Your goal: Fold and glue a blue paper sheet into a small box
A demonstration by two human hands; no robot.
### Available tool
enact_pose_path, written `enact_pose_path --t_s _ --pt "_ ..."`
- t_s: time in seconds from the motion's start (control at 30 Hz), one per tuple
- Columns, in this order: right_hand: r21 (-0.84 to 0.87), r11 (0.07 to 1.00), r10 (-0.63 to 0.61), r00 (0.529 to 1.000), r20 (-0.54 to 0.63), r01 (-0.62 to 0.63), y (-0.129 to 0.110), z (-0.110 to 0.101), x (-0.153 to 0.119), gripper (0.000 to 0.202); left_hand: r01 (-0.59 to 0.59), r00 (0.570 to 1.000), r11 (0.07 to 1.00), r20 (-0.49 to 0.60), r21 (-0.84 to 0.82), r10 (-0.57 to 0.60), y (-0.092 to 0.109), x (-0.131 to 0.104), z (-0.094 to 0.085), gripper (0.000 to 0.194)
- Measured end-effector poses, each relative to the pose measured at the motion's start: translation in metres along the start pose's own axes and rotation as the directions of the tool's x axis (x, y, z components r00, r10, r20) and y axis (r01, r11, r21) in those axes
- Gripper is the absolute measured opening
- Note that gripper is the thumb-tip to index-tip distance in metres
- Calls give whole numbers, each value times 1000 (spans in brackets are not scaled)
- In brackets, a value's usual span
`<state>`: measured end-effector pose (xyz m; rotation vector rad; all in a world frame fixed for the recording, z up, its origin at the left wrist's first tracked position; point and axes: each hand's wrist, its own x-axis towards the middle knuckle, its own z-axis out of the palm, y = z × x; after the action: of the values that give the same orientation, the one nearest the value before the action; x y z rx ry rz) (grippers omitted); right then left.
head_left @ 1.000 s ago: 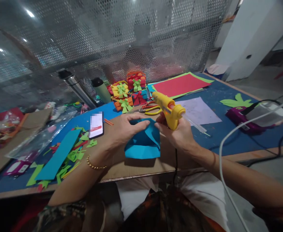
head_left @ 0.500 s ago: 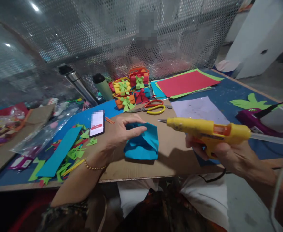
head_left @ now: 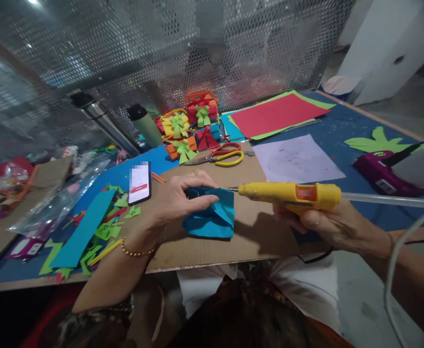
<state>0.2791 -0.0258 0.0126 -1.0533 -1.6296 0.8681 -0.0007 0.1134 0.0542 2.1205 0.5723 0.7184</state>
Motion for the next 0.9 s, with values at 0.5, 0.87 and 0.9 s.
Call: enact_pose_path --t_s 0.5,0.87,0.9 --pt "9 1000 15 999 -33 -15 0 2 2 35 35 998 999 48 2 -35 1 1 -2 31" --pt "-16 1000 -16 1000 1 16 -6 -1 4 33 15 998 999 68 -40 -12 2 -1 -1 43" --pt "-21 1000 -10 1000 16 10 -7 -2 5 34 16 997 999 70 -41 -13 3 -1 -1 43"
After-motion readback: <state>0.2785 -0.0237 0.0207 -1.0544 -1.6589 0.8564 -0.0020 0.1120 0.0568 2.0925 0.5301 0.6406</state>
